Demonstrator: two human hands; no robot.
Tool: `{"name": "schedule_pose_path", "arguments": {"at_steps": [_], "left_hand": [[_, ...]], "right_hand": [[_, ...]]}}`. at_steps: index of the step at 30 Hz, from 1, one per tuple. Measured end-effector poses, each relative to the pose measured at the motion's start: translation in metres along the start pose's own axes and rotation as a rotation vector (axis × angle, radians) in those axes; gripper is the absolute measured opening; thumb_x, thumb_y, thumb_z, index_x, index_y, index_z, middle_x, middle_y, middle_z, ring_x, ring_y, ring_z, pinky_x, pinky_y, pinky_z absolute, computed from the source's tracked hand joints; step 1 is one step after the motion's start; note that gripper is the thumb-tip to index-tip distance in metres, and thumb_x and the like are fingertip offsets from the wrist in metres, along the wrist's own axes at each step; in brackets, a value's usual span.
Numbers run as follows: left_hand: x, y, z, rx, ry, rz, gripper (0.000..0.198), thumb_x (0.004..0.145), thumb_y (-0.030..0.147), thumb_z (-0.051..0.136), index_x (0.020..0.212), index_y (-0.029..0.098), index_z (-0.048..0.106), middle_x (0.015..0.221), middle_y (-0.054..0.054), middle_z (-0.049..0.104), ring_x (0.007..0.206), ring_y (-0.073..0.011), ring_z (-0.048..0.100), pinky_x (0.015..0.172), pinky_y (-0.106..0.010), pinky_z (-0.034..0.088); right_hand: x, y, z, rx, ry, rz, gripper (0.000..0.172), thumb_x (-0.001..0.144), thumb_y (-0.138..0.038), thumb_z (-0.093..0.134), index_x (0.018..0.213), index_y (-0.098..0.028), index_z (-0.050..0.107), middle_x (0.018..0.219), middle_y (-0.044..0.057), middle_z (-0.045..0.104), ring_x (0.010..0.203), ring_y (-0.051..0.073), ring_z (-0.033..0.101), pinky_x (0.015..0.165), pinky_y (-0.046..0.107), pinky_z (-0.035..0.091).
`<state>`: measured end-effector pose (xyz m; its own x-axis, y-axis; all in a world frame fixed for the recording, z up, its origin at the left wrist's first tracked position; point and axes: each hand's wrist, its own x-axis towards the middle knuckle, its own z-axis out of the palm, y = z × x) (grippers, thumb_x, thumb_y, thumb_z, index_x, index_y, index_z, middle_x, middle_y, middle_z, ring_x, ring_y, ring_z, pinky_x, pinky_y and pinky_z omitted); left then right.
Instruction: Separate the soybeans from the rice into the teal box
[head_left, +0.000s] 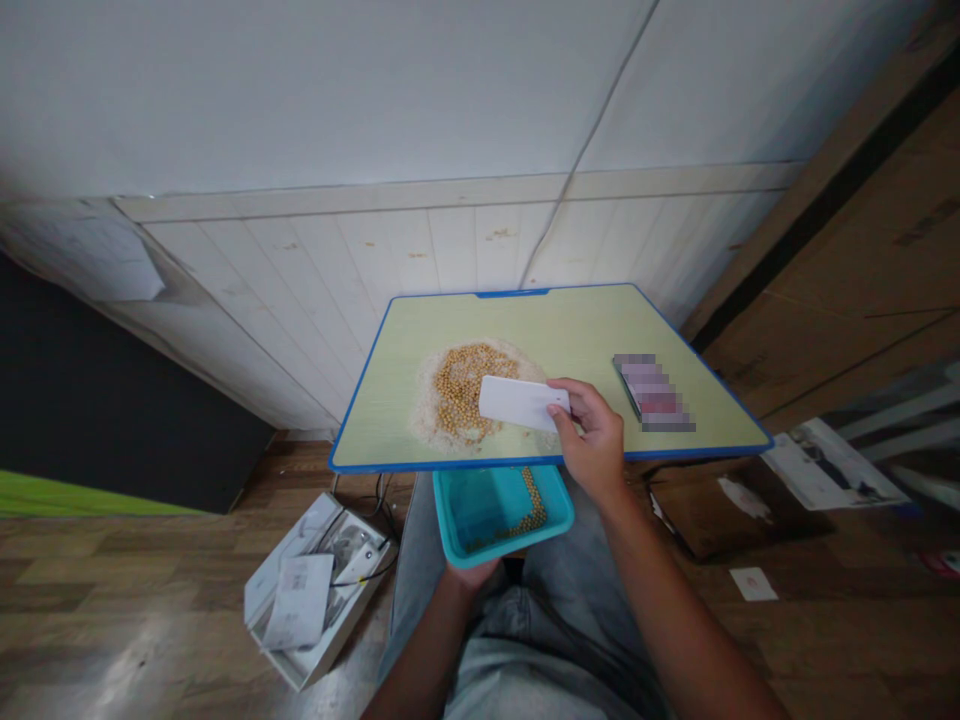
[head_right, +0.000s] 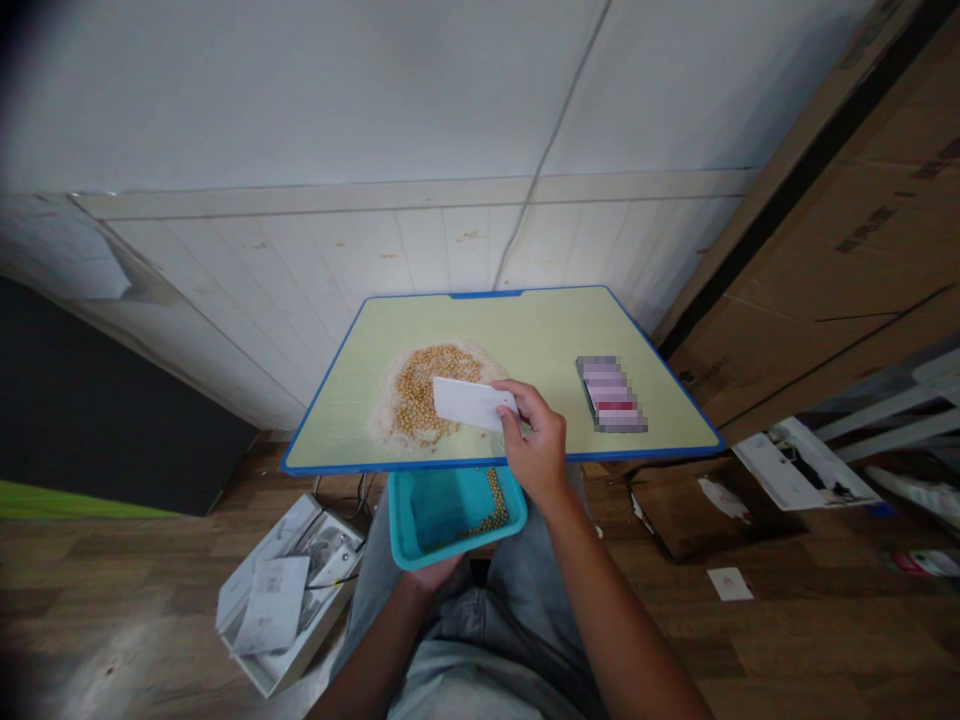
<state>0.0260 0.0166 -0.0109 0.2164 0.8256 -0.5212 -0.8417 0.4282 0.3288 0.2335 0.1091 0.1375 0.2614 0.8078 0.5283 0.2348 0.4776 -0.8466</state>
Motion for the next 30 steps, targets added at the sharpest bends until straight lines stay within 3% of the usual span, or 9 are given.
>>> {"name": "schedule_pose_path", "arguments": {"at_steps": [5,14,21,26,30], "left_hand": [[0.001,0.0,0.006,-0.037,0.038,0.021,0.047,0.117,0.06,0.063,0.129,0.03,0.098,0.149,-0.01,0.1,0.193,-0.0473,0.053,0.157,-0.08,0.043],[0.0,0.001,0.005,0.003,-0.014,0.02,0.042,0.109,0.061,0.077,0.129,0.03,0.098,0.152,-0.01,0.1,0.19,-0.0519,0.056,0.157,-0.083,0.042],[-0.001,0.0,0.012,-0.031,-0.004,0.052,0.04,0.11,0.06,0.078,0.129,0.031,0.098,0.153,-0.009,0.099,0.188,-0.0469,0.06,0.157,-0.077,0.045],[0.001,0.001,0.006,-0.024,-0.008,0.018,0.042,0.11,0.062,0.076,0.123,0.031,0.1,0.152,-0.008,0.1,0.189,-0.05,0.058,0.157,-0.08,0.045],[0.003,0.002,-0.001,0.048,-0.071,0.026,0.048,0.11,0.067,0.076,0.133,0.031,0.099,0.159,-0.009,0.097,0.193,-0.0504,0.052,0.158,-0.08,0.042]], "right_hand": [[-0.001,-0.002,-0.001,0.009,-0.038,-0.018,0.023,0.108,-0.037,0.085,0.127,-0.029,0.094,0.106,0.005,0.095,0.091,0.027,0.09,0.085,0.037,0.074],[-0.004,-0.005,-0.004,0.002,-0.039,-0.003,0.023,0.11,-0.041,0.086,0.128,-0.029,0.093,0.106,0.006,0.095,0.092,0.028,0.09,0.085,0.039,0.074],[-0.006,-0.011,-0.008,0.009,-0.036,0.008,0.022,0.109,-0.042,0.088,0.126,-0.029,0.094,0.105,0.006,0.095,0.088,0.028,0.09,0.079,0.037,0.073],[-0.008,-0.014,-0.008,0.049,-0.067,0.034,0.024,0.108,-0.042,0.089,0.128,-0.029,0.094,0.104,0.006,0.097,0.087,0.027,0.09,0.078,0.036,0.073],[-0.01,-0.013,-0.008,0.053,-0.082,0.044,0.025,0.108,-0.042,0.089,0.128,-0.029,0.095,0.108,0.006,0.098,0.092,0.028,0.093,0.082,0.037,0.074]]}}
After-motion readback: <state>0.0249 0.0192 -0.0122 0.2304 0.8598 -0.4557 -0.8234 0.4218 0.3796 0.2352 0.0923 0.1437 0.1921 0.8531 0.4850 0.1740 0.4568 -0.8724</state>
